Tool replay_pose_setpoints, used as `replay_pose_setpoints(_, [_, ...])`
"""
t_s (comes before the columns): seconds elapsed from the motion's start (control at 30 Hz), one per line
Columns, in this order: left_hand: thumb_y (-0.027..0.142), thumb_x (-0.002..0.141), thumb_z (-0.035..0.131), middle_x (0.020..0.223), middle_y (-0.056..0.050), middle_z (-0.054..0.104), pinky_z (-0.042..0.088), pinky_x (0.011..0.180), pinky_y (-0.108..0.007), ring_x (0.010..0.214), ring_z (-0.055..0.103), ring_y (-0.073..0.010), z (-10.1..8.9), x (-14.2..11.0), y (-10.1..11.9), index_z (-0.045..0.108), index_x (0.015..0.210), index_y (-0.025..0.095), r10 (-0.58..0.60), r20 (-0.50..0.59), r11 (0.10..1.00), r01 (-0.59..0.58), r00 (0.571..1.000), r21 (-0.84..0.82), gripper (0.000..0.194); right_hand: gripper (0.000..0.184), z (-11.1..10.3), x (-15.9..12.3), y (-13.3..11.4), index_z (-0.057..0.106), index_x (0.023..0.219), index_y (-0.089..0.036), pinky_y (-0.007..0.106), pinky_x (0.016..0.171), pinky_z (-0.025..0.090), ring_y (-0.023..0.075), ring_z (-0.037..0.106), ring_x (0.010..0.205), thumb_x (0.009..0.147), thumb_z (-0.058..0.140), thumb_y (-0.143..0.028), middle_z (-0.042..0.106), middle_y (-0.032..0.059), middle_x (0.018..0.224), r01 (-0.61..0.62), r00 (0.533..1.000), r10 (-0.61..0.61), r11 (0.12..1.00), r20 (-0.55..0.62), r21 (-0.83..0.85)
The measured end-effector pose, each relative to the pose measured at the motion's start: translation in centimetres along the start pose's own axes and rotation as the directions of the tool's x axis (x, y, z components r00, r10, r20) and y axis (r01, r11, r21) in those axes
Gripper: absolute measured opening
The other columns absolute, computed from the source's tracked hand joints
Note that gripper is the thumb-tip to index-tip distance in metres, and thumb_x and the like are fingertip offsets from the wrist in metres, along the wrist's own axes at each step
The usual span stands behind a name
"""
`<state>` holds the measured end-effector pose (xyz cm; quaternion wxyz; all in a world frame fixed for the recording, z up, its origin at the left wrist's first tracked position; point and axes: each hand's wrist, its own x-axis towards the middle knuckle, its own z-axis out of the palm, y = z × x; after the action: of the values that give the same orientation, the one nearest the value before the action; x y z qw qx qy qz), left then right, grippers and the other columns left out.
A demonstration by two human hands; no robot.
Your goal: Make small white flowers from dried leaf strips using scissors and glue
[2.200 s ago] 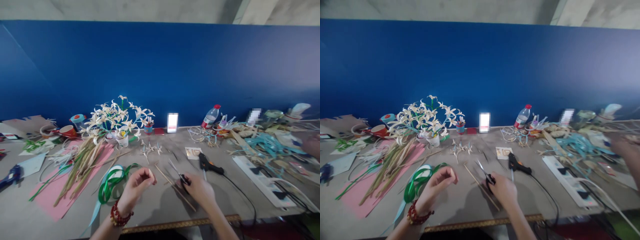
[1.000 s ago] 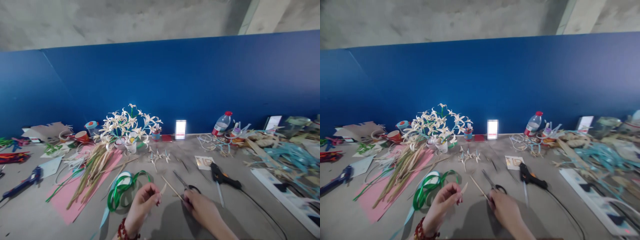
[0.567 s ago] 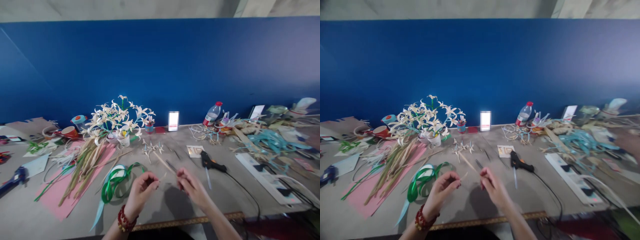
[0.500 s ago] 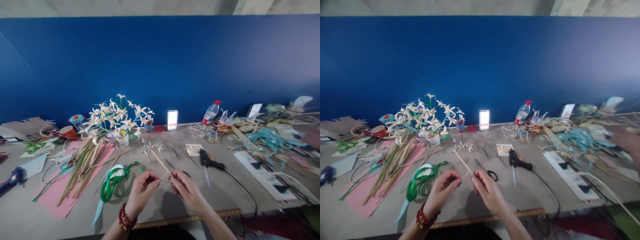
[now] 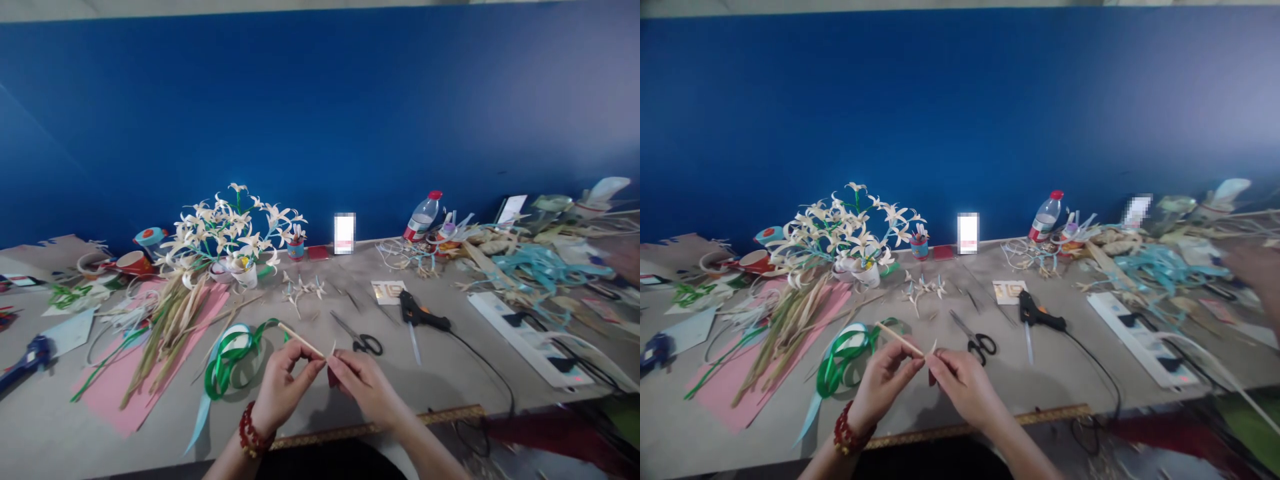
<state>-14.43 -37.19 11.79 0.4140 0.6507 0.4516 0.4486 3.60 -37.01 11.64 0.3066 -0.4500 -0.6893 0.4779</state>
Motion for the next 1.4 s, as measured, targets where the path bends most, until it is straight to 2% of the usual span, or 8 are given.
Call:
replay_pose_setpoints(0.3, [0.024,0.087,0.063,0.076,-0.005,0.067,0.045,0.072,-0.027,0.076,0.061,-0.0191,-0.7,0.0,0.8,0.066,0.077,0.018,0.082,0.021,0.991,-0.084,0.996,0.105,0.013,0.059,1.0,0.2,0.5,0.045,0.057,-0.019,0.024,0.049,0.026,0.0101,0.035,0.050,0.093,0.037,-0.065,0.039,-0.0039,0.052,-0.051,0.997,0.038,0.975,0.061,0.215])
replay_pose_setpoints(0.57, [0.026,0.088,0.061,0.078,-0.007,0.069,0.046,0.076,-0.029,0.078,0.062,-0.0208,-1.4,-0.5,0.0,0.069,0.079,0.019,0.145,0.033,0.985,-0.148,0.989,0.086,0.014,0.058,1.1,-0.5,-1.3,0.043,0.053,-0.019,0.023,0.043,0.015,0.0063,0.024,0.041,0.086,0.050,-0.066,0.033,-0.0072,0.045,-0.250,0.946,0.082,0.801,0.314,0.544])
replay_pose_setpoints(0.7, [0.030,0.084,0.065,0.079,-0.006,0.067,0.045,0.075,-0.030,0.080,0.060,-0.0211,-2.1,-0.3,-2.3,0.068,0.078,0.018,0.016,-0.072,1.000,-0.015,0.997,0.026,0.013,0.059,-0.7,-1.9,-1.1,0.038,0.048,-0.021,0.024,0.041,0.014,0.0055,0.022,0.037,0.084,0.052,-0.066,0.030,-0.0078,0.041,-0.311,0.900,0.003,0.707,0.437,0.635])
replay_pose_setpoints(0.77, [0.033,0.084,0.066,0.074,-0.004,0.063,0.044,0.068,-0.026,0.072,0.057,-0.0179,-2.2,-0.3,-3.1,0.065,0.078,0.017,-0.106,-0.127,0.990,0.093,0.986,-0.103,0.017,0.059,-1.7,-2.1,-0.4,0.038,0.049,-0.021,0.024,0.041,0.016,0.0060,0.021,0.037,0.085,0.048,-0.068,0.029,-0.0081,0.041,-0.246,0.941,-0.001,0.685,0.339,0.686])
replay_pose_setpoints(0.9, [0.034,0.084,0.066,0.070,-0.001,0.059,0.042,0.064,-0.023,0.066,0.053,-0.0144,-1.4,-0.5,-2.6,0.063,0.079,0.017,-0.182,-0.099,0.953,0.150,0.978,-0.264,0.019,0.048,-1.7,-1.1,0.6,0.056,0.072,-0.019,0.023,0.045,0.024,0.0104,0.033,0.046,0.092,0.045,-0.061,0.039,-0.0058,0.051,-0.129,0.989,0.145,0.902,-0.007,0.412])
replay_pose_setpoints(1.17, [0.028,0.086,0.064,0.076,-0.005,0.067,0.045,0.073,-0.028,0.075,0.061,-0.0195,-0.9,0.0,0.2,0.067,0.077,0.018,0.036,0.004,0.997,-0.036,0.999,0.066,0.014,0.048,1.5,-0.8,-1.0,0.054,0.072,-0.020,0.025,0.062,0.037,0.0148,0.051,0.065,0.101,0.030,-0.049,0.054,-0.0002,0.068,0.049,0.997,-0.056,0.991,-0.051,-0.126])
replay_pose_setpoints(1.27, [0.028,0.087,0.063,0.076,-0.005,0.068,0.044,0.074,-0.028,0.077,0.062,-0.0202,-1.1,-0.2,0.2,0.067,0.078,0.019,0.062,0.026,0.992,-0.064,0.998,0.109,0.014,0.051,1.5,-0.6,-0.8,0.047,0.064,-0.020,0.025,0.059,0.033,0.0140,0.047,0.061,0.100,0.030,-0.052,0.049,-0.0014,0.062,0.049,0.997,-0.055,0.993,-0.052,-0.110])
replay_pose_setpoints(1.4, [0.028,0.088,0.063,0.079,-0.006,0.069,0.045,0.077,-0.028,0.080,0.062,-0.0206,-1.2,-0.5,0.3,0.068,0.079,0.018,0.099,0.055,0.992,-0.103,0.994,0.071,0.015,0.057,1.8,-0.3,-0.2,0.040,0.059,-0.020,0.025,0.051,0.027,0.0114,0.035,0.053,0.095,0.033,-0.063,0.037,-0.0039,0.056,-0.029,0.997,0.014,0.979,0.075,0.201])
